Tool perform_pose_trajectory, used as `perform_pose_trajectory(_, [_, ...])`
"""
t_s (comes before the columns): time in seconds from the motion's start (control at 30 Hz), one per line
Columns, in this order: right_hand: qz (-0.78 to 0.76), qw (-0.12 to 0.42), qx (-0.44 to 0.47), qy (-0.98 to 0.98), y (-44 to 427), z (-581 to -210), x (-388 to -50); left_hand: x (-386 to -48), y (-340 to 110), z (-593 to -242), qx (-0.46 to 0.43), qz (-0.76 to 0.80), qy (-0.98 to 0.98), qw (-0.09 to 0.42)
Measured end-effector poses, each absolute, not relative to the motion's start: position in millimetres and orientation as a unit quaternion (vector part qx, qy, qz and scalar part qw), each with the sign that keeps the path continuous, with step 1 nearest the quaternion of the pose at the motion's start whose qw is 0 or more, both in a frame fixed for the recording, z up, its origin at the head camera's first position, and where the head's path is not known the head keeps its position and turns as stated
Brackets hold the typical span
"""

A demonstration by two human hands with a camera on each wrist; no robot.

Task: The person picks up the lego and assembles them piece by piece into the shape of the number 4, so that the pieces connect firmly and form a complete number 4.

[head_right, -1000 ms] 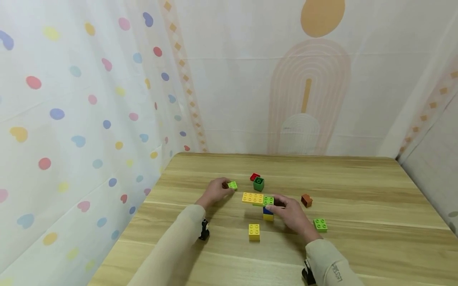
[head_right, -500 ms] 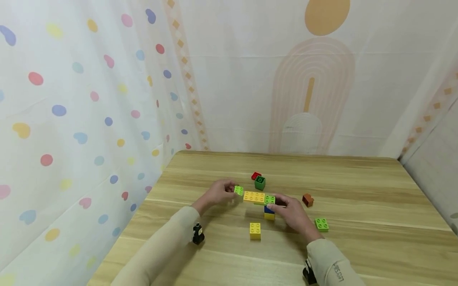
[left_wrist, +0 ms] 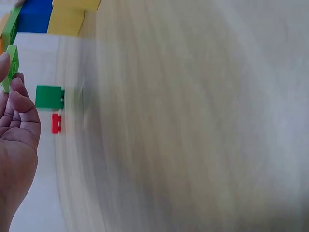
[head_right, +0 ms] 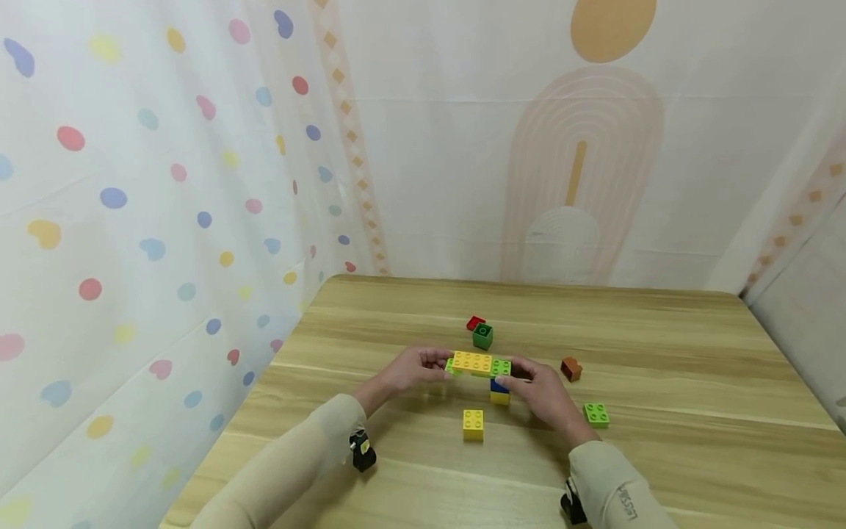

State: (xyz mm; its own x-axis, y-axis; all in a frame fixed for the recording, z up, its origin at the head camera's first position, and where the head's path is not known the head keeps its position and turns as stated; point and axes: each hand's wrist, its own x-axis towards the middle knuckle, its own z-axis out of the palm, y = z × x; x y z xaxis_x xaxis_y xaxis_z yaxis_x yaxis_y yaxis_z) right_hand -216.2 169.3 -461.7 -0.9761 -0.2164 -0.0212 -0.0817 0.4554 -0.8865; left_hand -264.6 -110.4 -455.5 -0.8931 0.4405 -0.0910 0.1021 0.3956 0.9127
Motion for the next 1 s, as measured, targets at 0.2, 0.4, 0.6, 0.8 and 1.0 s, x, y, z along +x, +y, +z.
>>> perform_pose_trajectory(0.2, [-0.511,0.065,-0.088,0.852,169.9,-461.3,-214.8,-258.8,-103.9,-456.1,0.163,0.551,0.804,0.156])
perform_pose_trajectory(0.4, [-0.509,0.067,-0.082,0.854,171.4,-460.9,-214.4,-256.7,-98.4,-454.4,0.159,0.563,0.797,0.152])
perform_pose_trajectory(0.6, [-0.511,0.067,-0.083,0.853,171.4,-461.3,-214.1,-256.5,-93.5,-456.5,0.17,0.562,0.797,0.142])
perform_pose_trajectory(0.8, [-0.516,0.068,-0.083,0.85,171.9,-461.3,-213.8,-254.7,-89.1,-457.2,0.169,0.56,0.8,0.134])
perform_pose_trajectory(1.0, [-0.514,0.066,-0.088,0.851,171.1,-460.8,-212.9,-251.9,-88.8,-456.6,0.157,0.571,0.795,0.13])
